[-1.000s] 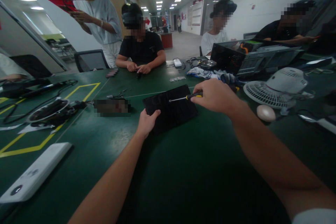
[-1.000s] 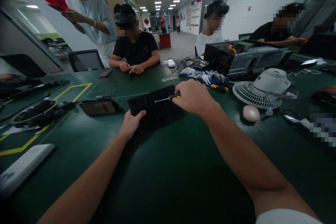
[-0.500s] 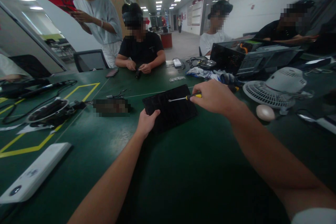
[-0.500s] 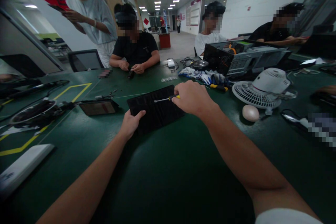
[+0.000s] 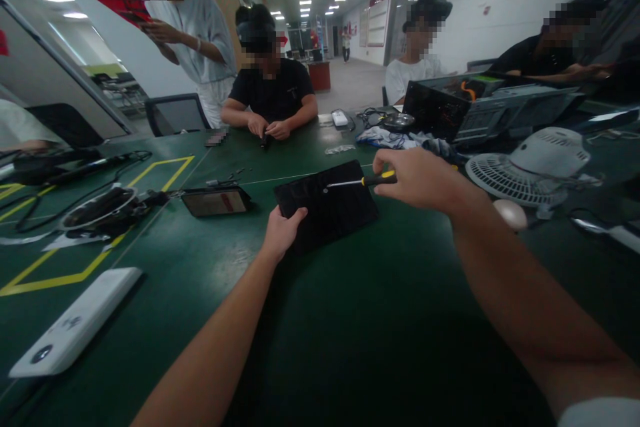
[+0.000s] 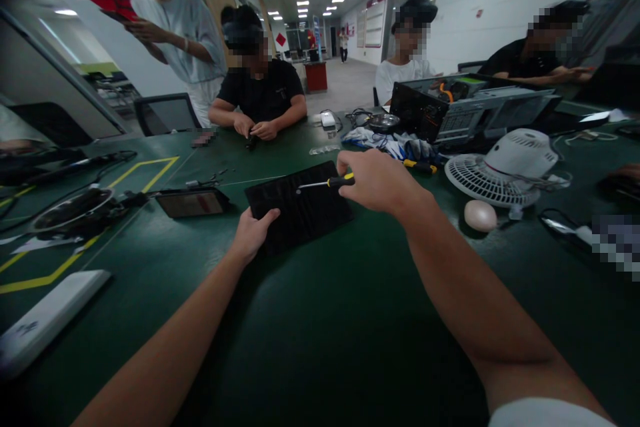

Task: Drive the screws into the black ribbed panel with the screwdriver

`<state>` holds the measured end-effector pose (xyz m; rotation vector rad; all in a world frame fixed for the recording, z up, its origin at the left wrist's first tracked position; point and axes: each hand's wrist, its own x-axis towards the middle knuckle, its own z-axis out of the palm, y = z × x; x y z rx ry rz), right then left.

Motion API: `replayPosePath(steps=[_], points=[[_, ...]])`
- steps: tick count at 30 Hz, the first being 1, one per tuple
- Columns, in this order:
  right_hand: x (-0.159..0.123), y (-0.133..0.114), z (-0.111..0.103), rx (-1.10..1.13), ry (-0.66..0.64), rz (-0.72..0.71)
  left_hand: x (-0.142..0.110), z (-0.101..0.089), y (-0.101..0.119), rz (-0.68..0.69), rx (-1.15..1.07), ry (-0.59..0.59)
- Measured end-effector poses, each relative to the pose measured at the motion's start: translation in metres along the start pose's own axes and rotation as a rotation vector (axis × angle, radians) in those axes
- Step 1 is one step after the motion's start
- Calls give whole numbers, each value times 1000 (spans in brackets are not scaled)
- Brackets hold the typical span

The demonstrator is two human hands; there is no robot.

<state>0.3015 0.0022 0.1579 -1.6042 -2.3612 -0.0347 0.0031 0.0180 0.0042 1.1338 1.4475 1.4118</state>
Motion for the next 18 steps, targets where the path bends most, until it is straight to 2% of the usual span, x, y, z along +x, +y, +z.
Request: replayPosePath(steps=[3, 8, 18], points=[[0, 2, -3, -7, 81, 25, 0, 0, -1, -7, -15, -1], [-1, -5, -2, -9, 146, 30, 3, -2, -4, -12, 36, 19], [-1, -19, 5, -32, 150, 26, 6, -2, -6, -18, 26, 15]])
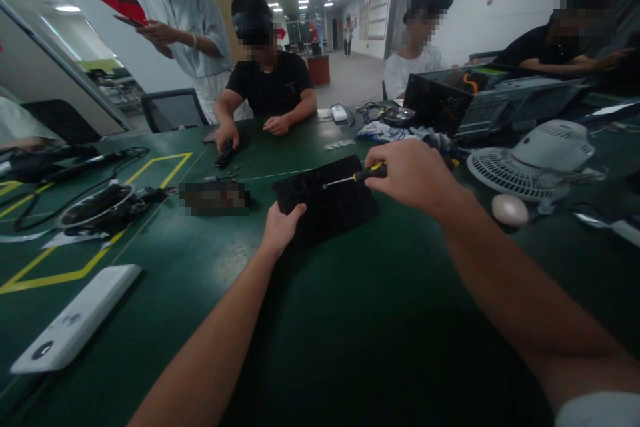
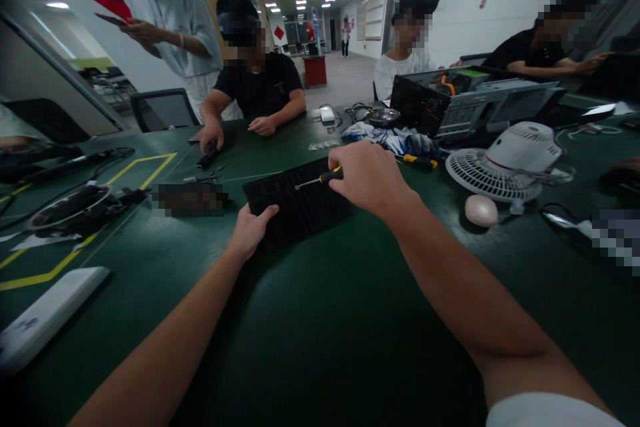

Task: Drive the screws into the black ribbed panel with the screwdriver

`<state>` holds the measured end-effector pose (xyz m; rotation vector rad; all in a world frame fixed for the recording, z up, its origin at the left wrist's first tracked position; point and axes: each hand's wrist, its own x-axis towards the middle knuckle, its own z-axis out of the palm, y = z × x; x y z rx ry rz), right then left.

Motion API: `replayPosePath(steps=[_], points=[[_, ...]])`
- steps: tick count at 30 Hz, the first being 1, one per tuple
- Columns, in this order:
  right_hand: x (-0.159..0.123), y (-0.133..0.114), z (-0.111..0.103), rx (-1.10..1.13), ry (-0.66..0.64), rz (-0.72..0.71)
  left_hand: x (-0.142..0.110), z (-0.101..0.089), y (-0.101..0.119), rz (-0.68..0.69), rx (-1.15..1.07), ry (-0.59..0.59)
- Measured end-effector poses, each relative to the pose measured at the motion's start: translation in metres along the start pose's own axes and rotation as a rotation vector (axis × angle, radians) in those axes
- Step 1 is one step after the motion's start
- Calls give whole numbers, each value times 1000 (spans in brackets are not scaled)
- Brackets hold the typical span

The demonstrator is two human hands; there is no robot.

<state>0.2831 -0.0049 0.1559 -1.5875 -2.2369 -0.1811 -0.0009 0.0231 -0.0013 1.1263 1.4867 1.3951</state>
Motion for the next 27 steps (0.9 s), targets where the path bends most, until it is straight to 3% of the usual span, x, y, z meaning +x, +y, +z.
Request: replayPosePath(steps=[13, 23, 27], points=[[1, 2, 2, -17, -15, 1, -2, 0, 0, 4, -7, -8], [-2, -1, -8, -57, -162, 22, -3, 1, 4, 6, -10, -12], [-2, 0, -12, -64, -126, 42, -3, 0, 4, 4, -2, -10]])
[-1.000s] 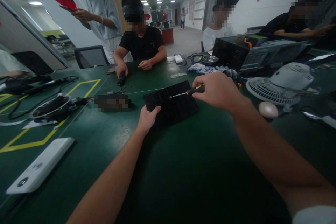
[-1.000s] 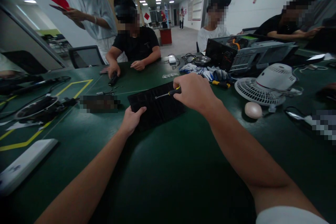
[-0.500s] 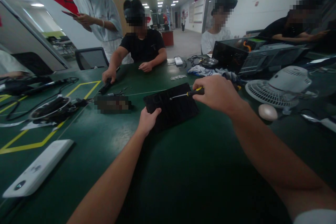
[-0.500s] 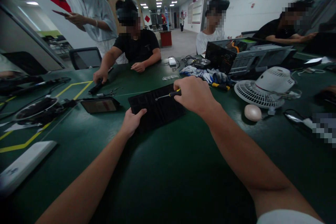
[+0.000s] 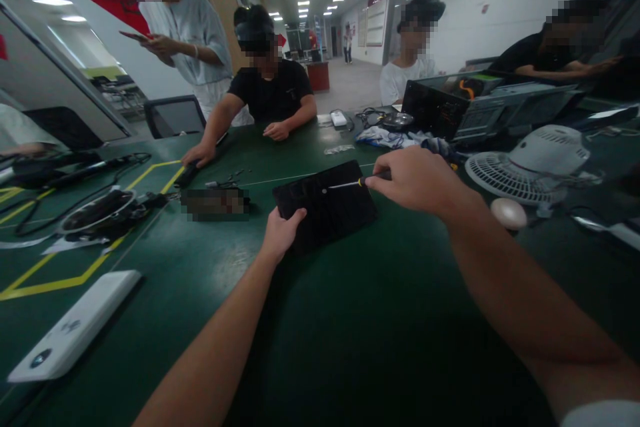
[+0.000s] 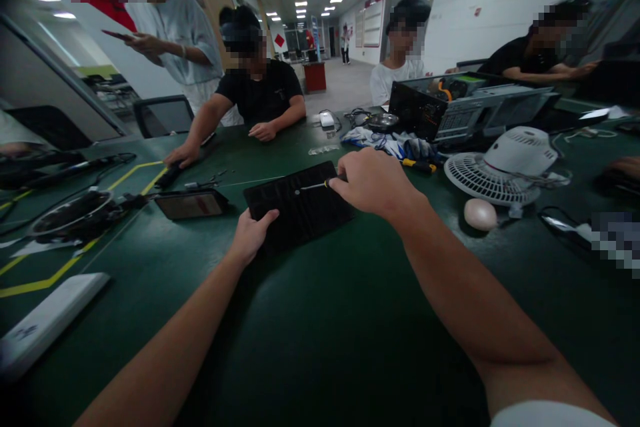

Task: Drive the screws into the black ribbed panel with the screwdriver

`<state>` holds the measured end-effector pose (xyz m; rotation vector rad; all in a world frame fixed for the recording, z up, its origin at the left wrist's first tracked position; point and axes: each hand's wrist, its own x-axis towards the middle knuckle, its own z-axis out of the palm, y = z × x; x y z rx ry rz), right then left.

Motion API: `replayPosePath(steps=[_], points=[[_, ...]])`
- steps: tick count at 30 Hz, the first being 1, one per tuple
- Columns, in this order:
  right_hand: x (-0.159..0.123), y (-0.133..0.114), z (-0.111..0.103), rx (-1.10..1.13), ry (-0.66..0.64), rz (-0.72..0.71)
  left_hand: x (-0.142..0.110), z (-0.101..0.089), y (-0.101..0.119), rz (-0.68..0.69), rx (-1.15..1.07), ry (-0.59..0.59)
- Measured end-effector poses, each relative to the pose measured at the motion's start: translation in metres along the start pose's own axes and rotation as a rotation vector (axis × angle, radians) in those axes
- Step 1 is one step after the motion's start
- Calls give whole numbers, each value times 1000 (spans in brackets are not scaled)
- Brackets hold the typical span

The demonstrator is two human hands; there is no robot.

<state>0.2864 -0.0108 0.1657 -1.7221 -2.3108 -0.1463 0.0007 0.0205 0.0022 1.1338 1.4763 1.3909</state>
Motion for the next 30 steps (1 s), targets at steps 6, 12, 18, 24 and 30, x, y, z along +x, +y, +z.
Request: replayPosePath(steps=[6, 12, 18, 24, 30], points=[[0, 2, 2, 60, 83, -31, 0, 0, 0, 0, 10, 7], [3, 0, 8, 62, 117, -82, -3, 1, 3, -5, -3, 6], [3, -1, 9, 52, 133, -105, -2, 2, 2, 16, -5, 0], [2, -1, 9, 54, 135, -101, -3, 2, 3, 13, 3, 3], [2, -2, 9, 42, 137, -101, -3, 2, 3, 21, 1, 2]])
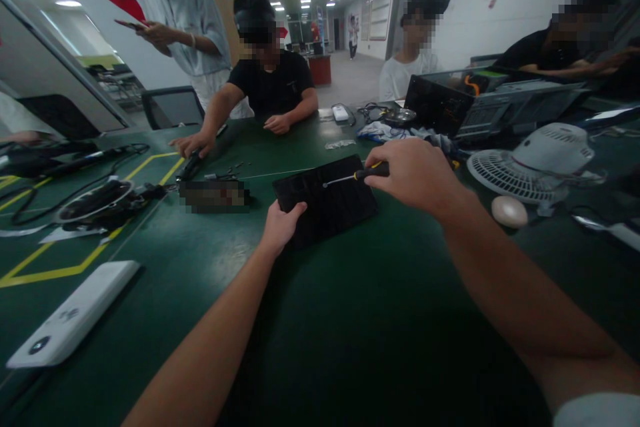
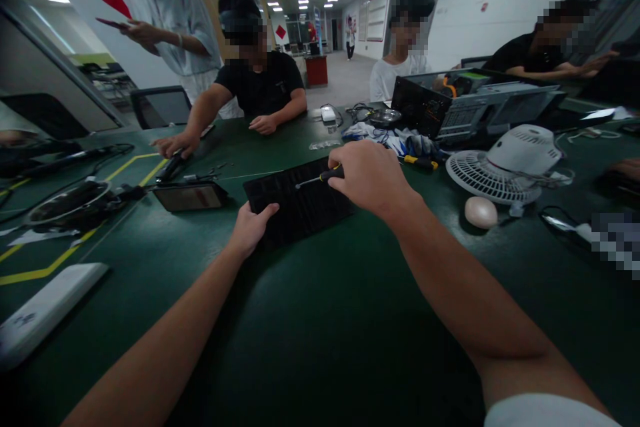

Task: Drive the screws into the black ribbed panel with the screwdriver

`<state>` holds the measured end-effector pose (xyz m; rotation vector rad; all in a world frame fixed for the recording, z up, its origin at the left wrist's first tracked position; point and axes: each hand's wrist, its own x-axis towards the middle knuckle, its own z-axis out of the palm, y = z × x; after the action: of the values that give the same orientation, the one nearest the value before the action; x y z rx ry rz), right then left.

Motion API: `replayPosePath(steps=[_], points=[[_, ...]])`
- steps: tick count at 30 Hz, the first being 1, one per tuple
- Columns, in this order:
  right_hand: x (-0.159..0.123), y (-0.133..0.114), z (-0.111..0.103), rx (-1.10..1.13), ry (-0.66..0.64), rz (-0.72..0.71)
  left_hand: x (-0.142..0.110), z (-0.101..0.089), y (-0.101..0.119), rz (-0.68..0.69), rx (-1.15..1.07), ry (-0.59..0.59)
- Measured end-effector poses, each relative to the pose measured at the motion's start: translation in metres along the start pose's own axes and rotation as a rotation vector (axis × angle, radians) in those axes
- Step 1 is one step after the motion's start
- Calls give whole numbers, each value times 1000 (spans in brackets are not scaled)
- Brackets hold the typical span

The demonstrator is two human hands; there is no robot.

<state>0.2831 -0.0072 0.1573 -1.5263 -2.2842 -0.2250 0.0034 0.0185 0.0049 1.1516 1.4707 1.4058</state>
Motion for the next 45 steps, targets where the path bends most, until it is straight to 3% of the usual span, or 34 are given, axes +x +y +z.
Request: replayPosePath(steps=[22, 29, 45], points=[[-2, -2, -5, -5, -55, 26, 1, -1, -1, -13, 4, 9], [-2, 3, -5, 24, 6, 33, 1, -1, -1, -12, -1, -1], [-1, 2, 2, 2, 75, -138, 1, -2, -1, -2, 11, -5]])
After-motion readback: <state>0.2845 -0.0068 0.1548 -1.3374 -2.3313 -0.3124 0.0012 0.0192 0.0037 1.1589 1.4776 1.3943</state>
